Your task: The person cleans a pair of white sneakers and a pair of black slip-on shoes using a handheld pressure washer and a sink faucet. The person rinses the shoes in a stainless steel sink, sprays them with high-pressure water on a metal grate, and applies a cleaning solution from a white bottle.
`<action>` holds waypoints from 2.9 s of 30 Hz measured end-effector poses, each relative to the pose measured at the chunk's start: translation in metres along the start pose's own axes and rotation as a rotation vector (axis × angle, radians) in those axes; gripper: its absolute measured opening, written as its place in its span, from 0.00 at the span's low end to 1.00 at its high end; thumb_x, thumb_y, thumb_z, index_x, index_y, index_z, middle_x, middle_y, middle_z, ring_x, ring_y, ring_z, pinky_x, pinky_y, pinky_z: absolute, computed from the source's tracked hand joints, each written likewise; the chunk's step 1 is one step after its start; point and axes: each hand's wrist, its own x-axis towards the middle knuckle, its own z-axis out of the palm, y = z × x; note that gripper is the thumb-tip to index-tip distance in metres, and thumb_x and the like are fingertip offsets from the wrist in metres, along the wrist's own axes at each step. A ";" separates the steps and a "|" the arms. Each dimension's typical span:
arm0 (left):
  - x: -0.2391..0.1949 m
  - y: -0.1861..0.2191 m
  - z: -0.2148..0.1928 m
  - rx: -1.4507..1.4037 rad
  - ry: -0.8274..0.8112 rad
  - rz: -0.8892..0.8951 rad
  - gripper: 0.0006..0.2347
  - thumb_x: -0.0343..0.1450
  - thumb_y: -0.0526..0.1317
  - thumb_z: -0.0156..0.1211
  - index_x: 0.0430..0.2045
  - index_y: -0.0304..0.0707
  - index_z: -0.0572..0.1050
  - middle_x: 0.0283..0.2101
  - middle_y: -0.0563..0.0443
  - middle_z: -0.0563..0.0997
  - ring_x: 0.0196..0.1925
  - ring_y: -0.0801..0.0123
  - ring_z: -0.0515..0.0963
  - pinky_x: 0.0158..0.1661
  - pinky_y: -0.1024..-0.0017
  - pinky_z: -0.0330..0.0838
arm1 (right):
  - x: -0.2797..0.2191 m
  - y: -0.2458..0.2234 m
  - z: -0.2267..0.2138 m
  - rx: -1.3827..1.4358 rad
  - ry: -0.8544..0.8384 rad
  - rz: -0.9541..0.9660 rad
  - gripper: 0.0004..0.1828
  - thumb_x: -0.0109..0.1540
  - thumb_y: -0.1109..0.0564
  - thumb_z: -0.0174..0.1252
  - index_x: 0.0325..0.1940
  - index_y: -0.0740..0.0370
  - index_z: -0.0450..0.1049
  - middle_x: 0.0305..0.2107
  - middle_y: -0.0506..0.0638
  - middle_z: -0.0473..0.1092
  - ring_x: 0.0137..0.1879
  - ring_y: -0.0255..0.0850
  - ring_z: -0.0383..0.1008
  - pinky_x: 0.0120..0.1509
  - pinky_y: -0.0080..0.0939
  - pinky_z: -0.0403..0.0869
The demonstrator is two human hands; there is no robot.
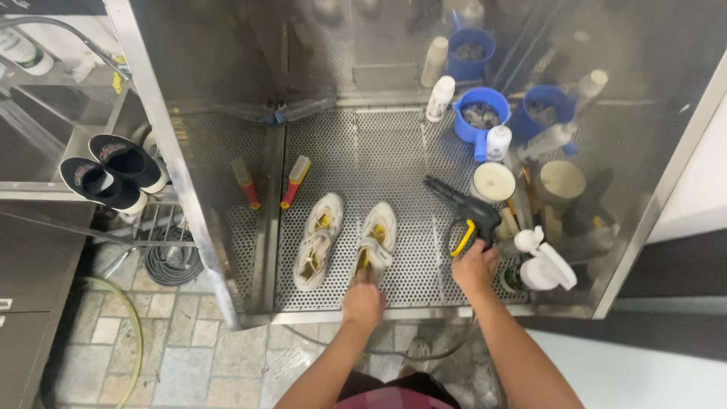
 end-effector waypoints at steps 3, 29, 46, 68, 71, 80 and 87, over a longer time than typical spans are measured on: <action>0.041 0.019 0.021 0.176 0.212 -0.193 0.15 0.69 0.45 0.59 0.44 0.33 0.79 0.55 0.30 0.76 0.47 0.55 0.83 0.40 0.64 0.80 | 0.019 -0.002 -0.004 0.008 0.033 0.025 0.39 0.58 0.57 0.66 0.67 0.68 0.53 0.62 0.77 0.56 0.68 0.72 0.59 0.72 0.65 0.61; 0.157 -0.021 0.010 -1.161 0.365 -0.143 0.09 0.73 0.39 0.62 0.38 0.28 0.78 0.34 0.44 0.84 0.32 0.67 0.81 0.36 0.68 0.74 | -0.094 0.088 -0.146 1.259 -0.932 0.088 0.30 0.63 0.38 0.48 0.54 0.68 0.71 0.39 0.58 0.76 0.51 0.50 0.78 0.61 0.50 0.73; 0.172 -0.028 0.031 -1.345 0.311 -0.050 0.06 0.73 0.35 0.60 0.37 0.29 0.78 0.36 0.46 0.85 0.36 0.71 0.81 0.41 0.73 0.74 | -0.142 0.098 -0.131 1.288 -0.948 0.225 0.24 0.63 0.44 0.51 0.51 0.68 0.72 0.36 0.57 0.75 0.47 0.47 0.78 0.59 0.50 0.75; 0.138 0.035 -0.074 0.000 0.500 0.258 0.31 0.67 0.46 0.62 0.65 0.33 0.65 0.66 0.42 0.66 0.67 0.51 0.65 0.62 0.53 0.61 | -0.087 0.088 -0.070 1.205 -0.816 0.335 0.23 0.60 0.50 0.61 0.55 0.67 0.75 0.37 0.53 0.75 0.44 0.43 0.77 0.53 0.45 0.74; 0.110 0.072 -0.081 0.195 0.331 0.074 0.31 0.70 0.53 0.59 0.61 0.25 0.67 0.66 0.38 0.63 0.65 0.52 0.64 0.61 0.59 0.62 | -0.087 0.098 -0.079 1.251 -0.918 0.262 0.23 0.62 0.48 0.58 0.54 0.68 0.73 0.36 0.54 0.74 0.45 0.44 0.76 0.54 0.45 0.73; 0.126 0.043 -0.036 -0.324 0.052 0.032 0.17 0.73 0.48 0.62 0.46 0.33 0.80 0.47 0.41 0.83 0.52 0.55 0.80 0.56 0.62 0.72 | -0.090 0.092 -0.117 1.368 -0.929 0.110 0.20 0.64 0.45 0.55 0.47 0.66 0.70 0.33 0.53 0.69 0.44 0.47 0.74 0.55 0.48 0.72; 0.163 -0.033 0.021 -1.832 0.299 -0.072 0.10 0.78 0.43 0.56 0.46 0.35 0.77 0.40 0.49 0.82 0.39 0.68 0.79 0.42 0.68 0.73 | -0.102 0.090 -0.134 1.433 -0.982 0.088 0.20 0.63 0.45 0.58 0.44 0.66 0.69 0.29 0.52 0.67 0.37 0.43 0.69 0.48 0.48 0.72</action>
